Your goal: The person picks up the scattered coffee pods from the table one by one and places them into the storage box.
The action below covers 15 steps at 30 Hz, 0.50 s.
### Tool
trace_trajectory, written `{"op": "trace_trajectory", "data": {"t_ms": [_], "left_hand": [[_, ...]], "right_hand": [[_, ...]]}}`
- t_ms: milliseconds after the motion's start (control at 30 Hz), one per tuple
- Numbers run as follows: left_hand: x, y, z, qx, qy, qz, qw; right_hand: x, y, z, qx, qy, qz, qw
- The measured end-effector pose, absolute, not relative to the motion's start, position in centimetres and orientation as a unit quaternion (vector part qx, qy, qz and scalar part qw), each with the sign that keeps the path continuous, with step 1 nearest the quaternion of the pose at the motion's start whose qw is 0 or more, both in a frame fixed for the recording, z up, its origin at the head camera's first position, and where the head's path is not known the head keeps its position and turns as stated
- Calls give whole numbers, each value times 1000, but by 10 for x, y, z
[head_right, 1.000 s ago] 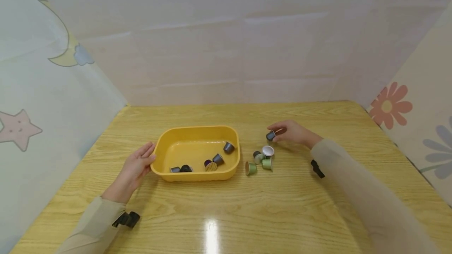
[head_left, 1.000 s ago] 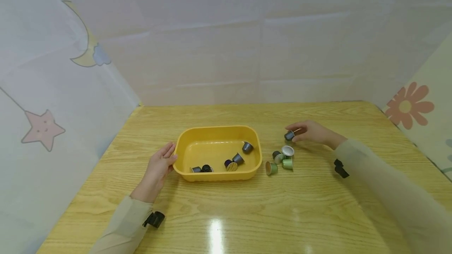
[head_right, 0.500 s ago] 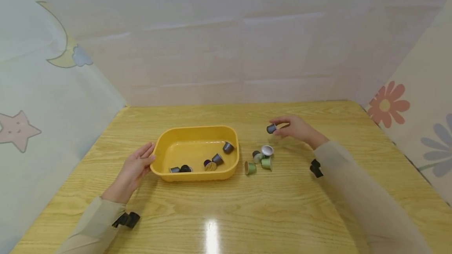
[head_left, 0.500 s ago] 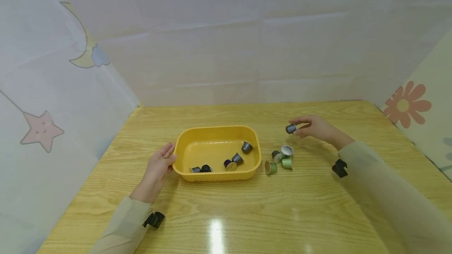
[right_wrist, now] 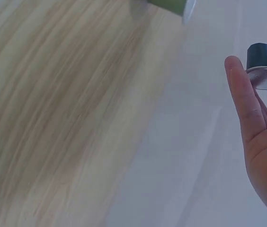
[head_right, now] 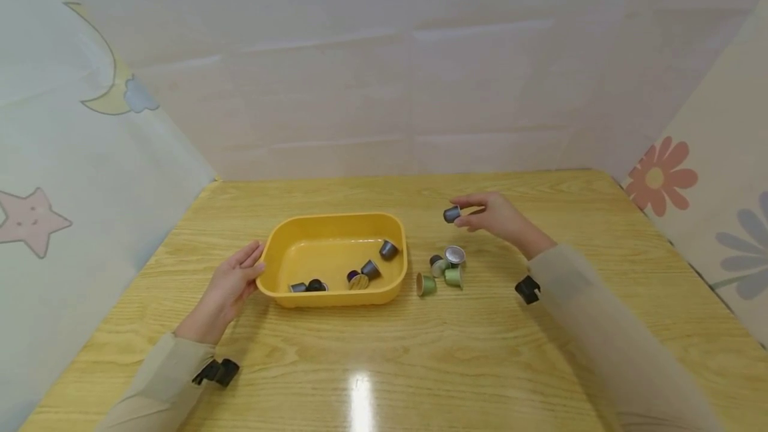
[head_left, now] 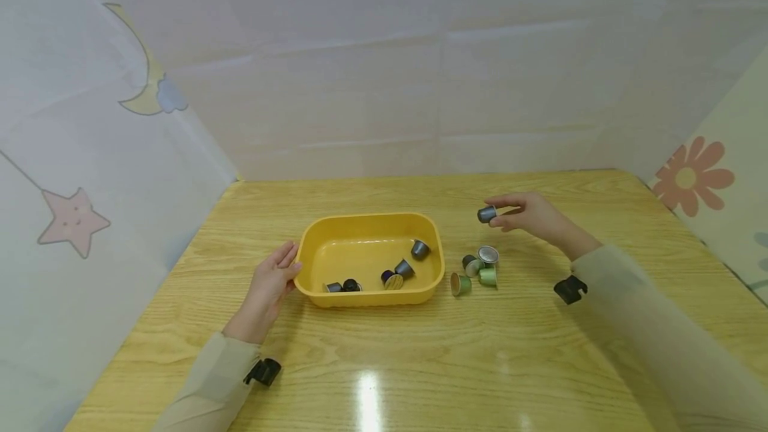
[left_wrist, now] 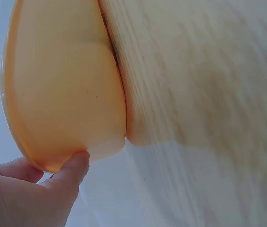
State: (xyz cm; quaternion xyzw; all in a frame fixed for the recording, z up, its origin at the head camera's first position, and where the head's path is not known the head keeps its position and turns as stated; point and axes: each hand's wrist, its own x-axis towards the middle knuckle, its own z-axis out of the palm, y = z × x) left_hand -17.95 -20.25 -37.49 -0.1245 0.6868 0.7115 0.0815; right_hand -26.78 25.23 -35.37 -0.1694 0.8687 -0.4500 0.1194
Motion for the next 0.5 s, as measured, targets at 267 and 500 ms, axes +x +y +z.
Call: {"op": "trace_trajectory", "data": {"t_ms": [267,500], "left_hand": [[-180,-202,-375,-126,684,714,78],[-179,-203,-375,-125,684,715,75]], "right_hand": [[-263,244,-348,-165,865,-460,115],[-259,235,-342,-172,855,-479,97]]}}
